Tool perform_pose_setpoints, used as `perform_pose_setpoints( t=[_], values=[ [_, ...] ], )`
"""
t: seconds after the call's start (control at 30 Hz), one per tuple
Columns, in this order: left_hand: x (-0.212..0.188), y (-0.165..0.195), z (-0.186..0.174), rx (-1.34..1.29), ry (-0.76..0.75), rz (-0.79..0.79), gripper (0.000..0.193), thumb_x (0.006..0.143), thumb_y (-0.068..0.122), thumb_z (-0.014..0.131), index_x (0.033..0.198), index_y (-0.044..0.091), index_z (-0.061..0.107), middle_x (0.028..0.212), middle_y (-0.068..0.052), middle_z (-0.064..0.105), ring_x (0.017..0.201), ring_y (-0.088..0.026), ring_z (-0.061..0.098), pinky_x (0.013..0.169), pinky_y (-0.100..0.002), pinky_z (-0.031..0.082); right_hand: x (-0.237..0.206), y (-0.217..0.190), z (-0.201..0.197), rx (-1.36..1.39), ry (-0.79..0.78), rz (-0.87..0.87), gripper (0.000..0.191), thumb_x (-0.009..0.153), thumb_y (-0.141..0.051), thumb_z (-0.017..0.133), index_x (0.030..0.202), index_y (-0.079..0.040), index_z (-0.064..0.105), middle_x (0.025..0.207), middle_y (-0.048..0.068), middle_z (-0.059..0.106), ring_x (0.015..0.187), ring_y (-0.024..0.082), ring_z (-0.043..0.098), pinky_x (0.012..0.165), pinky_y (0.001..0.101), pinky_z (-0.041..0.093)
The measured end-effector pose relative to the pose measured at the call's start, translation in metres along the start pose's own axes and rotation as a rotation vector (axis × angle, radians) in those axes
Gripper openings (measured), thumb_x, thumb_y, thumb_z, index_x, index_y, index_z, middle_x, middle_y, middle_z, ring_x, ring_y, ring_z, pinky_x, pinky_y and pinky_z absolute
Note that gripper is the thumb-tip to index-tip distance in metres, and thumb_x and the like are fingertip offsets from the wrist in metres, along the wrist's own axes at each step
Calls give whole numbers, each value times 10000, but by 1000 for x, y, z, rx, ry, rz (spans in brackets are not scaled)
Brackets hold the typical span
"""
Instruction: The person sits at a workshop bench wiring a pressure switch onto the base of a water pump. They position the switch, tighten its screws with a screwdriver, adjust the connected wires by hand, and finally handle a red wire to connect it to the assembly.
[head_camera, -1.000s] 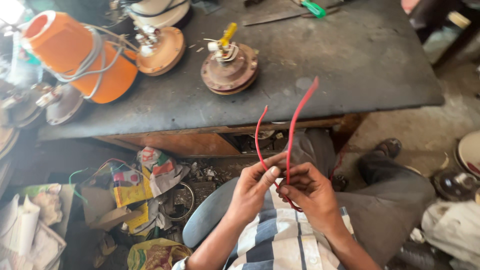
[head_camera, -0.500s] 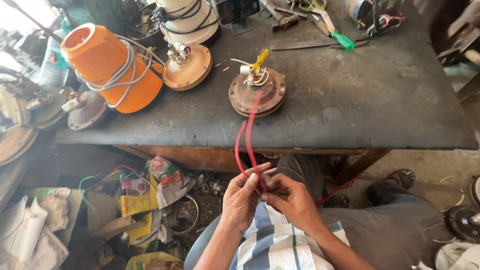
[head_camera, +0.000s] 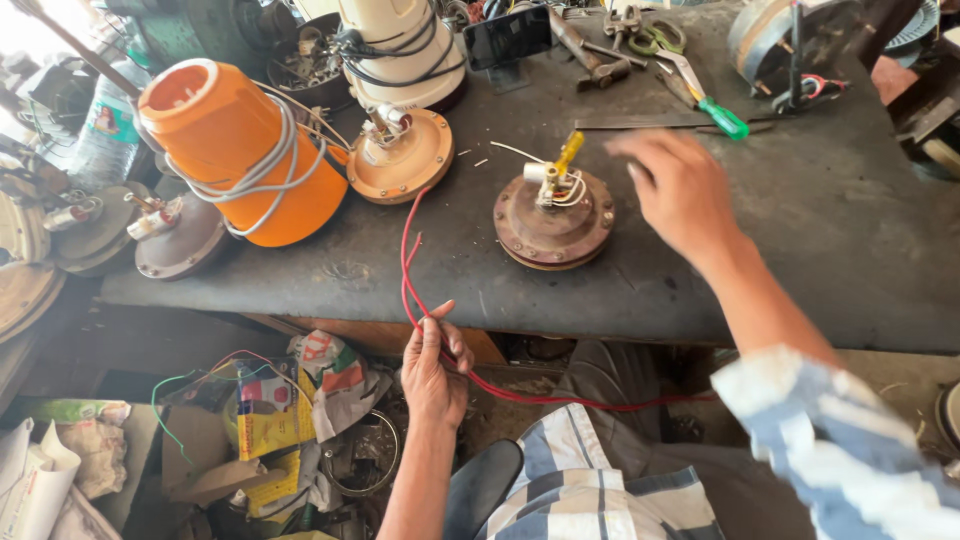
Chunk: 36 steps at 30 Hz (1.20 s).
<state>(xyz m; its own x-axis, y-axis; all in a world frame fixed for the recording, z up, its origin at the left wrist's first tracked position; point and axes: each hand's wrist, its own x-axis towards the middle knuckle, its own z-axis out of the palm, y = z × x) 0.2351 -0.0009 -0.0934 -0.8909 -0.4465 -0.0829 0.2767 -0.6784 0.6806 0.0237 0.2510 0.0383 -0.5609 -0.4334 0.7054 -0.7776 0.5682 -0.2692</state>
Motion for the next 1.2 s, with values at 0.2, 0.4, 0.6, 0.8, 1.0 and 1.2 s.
perform_pose_setpoints(
  t=[0.2, 0.4, 0.6, 0.8, 1.0, 1.2],
  values=[
    [10, -1, 1, -10, 8, -25, 325, 1060, 258, 552, 1221, 4, 675, 723, -48, 561, 560, -119, 489, 501, -263, 406, 61, 17, 37, -162, -147, -396, 257, 853, -121, 695, 1093, -167, 774, 1259, 48, 733, 1168, 281, 655, 973, 417, 532],
    [13, 7, -2, -32, 5, -34, 319, 1052, 264, 562, 1210, 11, 673, 731, -54, 571, 569, -124, 498, 509, -272, 410, 71, 58, 10, -464, -172, -189, 97, 1041, -190, 712, 1099, -211, 787, 1038, 28, 780, 994, 240, 706, 884, 401, 563],
    [26, 4, -3, -24, 7, -71, 318, 1052, 271, 566, 1215, 20, 673, 735, -49, 574, 561, -128, 503, 516, -273, 416, 49, 61, 7, 118, -293, 222, 326, 963, -169, 705, 1288, -153, 696, 1198, 73, 739, 1066, 216, 693, 934, 385, 553],
    [36, -4, 0, 7, 5, -73, 323, 1052, 278, 556, 1216, 26, 673, 743, -46, 575, 573, -115, 521, 486, -257, 444, 42, 46, 32, 111, -613, 121, 441, 844, -170, 717, 1282, -170, 671, 1244, 85, 703, 1137, 287, 667, 938, 440, 536],
    [36, -4, -2, 3, 0, -74, 327, 1067, 280, 539, 1201, 12, 670, 737, -60, 575, 584, -116, 540, 476, -260, 473, 22, 87, 23, -448, -398, 344, 199, 936, -182, 674, 1084, -217, 802, 1116, 123, 716, 1093, 371, 671, 886, 496, 552],
    [35, -1, 3, 3, -27, -78, 331, 1068, 282, 534, 1191, 9, 674, 731, -60, 579, 578, -119, 541, 470, -259, 482, 10, 118, 16, -623, -29, 198, 171, 925, -177, 721, 1089, -174, 770, 1254, 123, 687, 1128, 421, 631, 881, 525, 523]
  ],
)
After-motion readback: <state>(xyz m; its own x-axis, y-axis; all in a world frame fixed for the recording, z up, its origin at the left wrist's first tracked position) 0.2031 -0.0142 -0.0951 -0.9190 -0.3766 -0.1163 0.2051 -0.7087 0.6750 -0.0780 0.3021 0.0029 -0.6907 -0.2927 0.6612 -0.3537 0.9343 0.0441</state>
